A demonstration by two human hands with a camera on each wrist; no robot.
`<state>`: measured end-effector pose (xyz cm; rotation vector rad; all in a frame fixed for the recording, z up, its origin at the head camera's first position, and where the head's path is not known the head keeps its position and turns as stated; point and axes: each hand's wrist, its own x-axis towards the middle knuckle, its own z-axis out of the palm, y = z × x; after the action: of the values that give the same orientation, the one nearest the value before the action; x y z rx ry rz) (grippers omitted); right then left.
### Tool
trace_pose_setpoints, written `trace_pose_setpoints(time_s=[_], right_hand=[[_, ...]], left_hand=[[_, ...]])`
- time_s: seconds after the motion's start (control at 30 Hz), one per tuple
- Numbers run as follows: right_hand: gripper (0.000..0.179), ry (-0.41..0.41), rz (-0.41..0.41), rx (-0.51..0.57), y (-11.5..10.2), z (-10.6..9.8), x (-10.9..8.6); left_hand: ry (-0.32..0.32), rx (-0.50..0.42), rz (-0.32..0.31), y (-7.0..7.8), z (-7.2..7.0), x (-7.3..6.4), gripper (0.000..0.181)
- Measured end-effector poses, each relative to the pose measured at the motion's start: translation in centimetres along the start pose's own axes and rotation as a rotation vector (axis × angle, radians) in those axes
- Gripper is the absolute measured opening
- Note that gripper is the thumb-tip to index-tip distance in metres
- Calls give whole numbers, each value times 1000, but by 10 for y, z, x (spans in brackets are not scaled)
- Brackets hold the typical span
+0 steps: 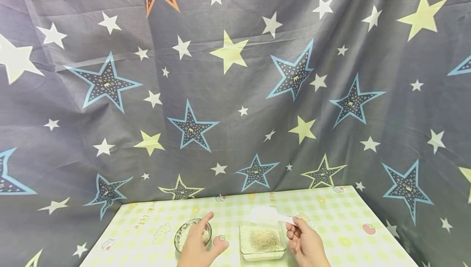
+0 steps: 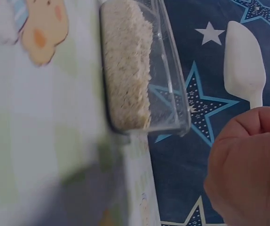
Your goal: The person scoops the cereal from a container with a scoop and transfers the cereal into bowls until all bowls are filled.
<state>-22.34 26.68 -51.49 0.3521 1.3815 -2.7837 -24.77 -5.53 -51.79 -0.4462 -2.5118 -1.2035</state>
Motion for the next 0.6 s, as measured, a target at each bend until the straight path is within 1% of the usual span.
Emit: trace_pose_setpoints(time_s=[0.07, 0.1, 0.13, 0.17, 0.23, 0.27, 0.37, 0.43, 0.6], right_hand=[[19, 9, -25, -18, 2, 5, -2], [18, 16, -31, -23, 2, 7, -2], [18, 30, -33, -20, 3, 10, -3], [17, 42, -36, -19, 4, 12, -3], [15, 60, -35, -24, 5, 16, -4], [15, 68, -36, -24, 5, 18, -5], [14, 67, -45, -49, 7, 25, -7], [14, 62, -48, -61, 9, 31, -7], [15, 51, -41, -58, 16, 44, -6]], left_hand=[[114, 97, 3, -7, -7, -3, 94], [152, 121, -11, -11, -11, -4, 96], [180, 139, -27, -16, -15, -6, 98], [189, 158, -58, -21, -19, -6, 100], [174, 182, -134, -29, -26, -8, 106], [154, 189, -169, -33, -30, -8, 109], [91, 196, -247, -45, -37, -9, 113], [62, 185, -278, -52, -38, -9, 116], [31, 153, -305, -66, -37, -8, 117]])
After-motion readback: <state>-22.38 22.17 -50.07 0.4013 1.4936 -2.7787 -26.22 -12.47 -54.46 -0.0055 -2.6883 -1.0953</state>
